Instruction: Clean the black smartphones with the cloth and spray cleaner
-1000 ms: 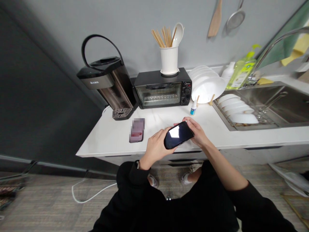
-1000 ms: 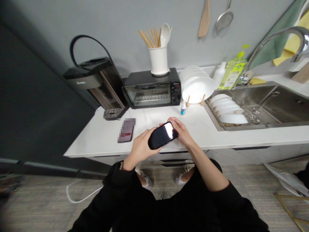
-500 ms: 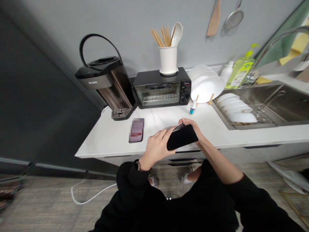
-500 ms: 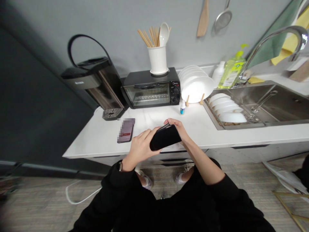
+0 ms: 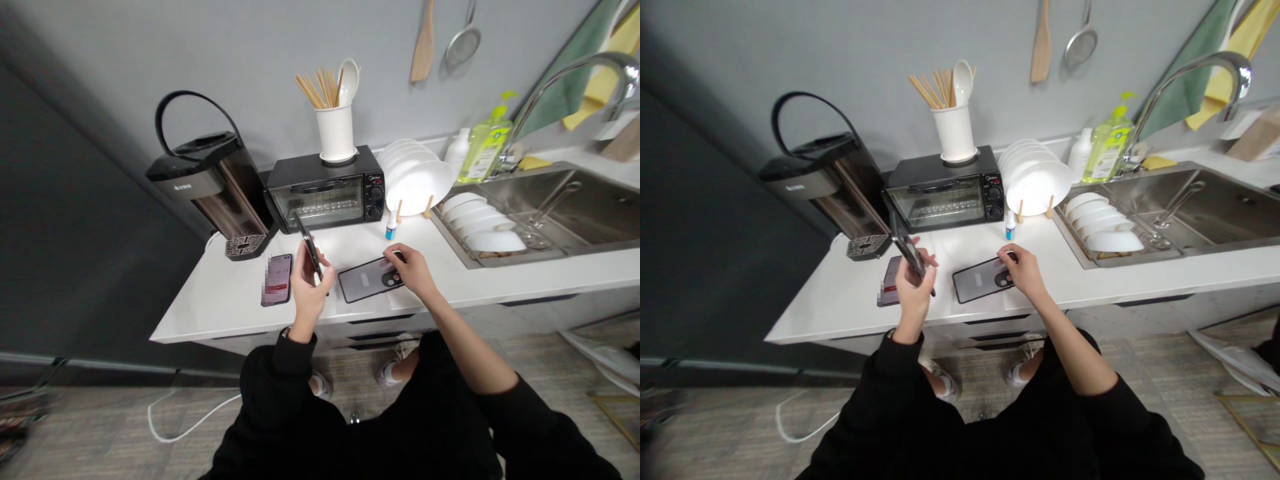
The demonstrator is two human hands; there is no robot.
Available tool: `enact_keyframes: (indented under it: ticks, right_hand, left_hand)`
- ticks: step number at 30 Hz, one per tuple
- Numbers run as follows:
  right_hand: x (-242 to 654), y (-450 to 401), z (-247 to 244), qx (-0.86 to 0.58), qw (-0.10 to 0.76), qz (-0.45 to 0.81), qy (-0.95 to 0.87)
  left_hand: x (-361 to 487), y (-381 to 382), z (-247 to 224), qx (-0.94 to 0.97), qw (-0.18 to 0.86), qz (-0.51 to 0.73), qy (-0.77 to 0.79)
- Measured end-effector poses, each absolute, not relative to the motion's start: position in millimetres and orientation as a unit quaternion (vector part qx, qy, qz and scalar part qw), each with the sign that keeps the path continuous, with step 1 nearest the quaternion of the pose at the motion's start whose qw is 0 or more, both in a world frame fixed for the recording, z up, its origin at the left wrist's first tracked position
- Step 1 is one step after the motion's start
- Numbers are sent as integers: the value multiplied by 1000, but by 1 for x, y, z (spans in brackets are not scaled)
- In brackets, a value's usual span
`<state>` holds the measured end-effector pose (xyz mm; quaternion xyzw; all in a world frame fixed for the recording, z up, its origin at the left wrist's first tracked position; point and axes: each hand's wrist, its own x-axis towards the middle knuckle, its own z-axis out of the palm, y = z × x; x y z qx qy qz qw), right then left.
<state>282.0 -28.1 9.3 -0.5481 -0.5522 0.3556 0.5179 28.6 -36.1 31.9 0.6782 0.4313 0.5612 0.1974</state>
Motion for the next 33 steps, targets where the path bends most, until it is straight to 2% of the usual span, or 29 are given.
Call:
enact_keyframes:
  ticks: [2, 5, 10, 19, 23, 28, 33]
  right_hand:
    - [300, -33, -8, -563, 528, 347, -533]
    - [316, -39, -25, -571, 533, 343, -522]
    - [317, -38, -34, -568, 526, 340, -534]
    - [318, -36, -37, -570, 502, 333, -559]
    - [317, -37, -33, -568, 505, 338, -555]
    - [312, -36, -25, -559, 521, 362, -534]
    - [280, -35, -20, -539, 515, 388, -542]
  left_hand:
    - [21, -12, 45, 707, 181, 525, 438]
    - [19, 34, 51, 823, 138, 349, 426]
    - [41, 103, 20, 896, 145, 172, 382]
    - [51, 140, -8, 912, 159, 140, 351]
    - [51, 121, 4, 905, 145, 169, 362]
    - [49, 30, 27, 918, 167, 210, 292]
    - [28, -45, 22, 908, 79, 191, 364]
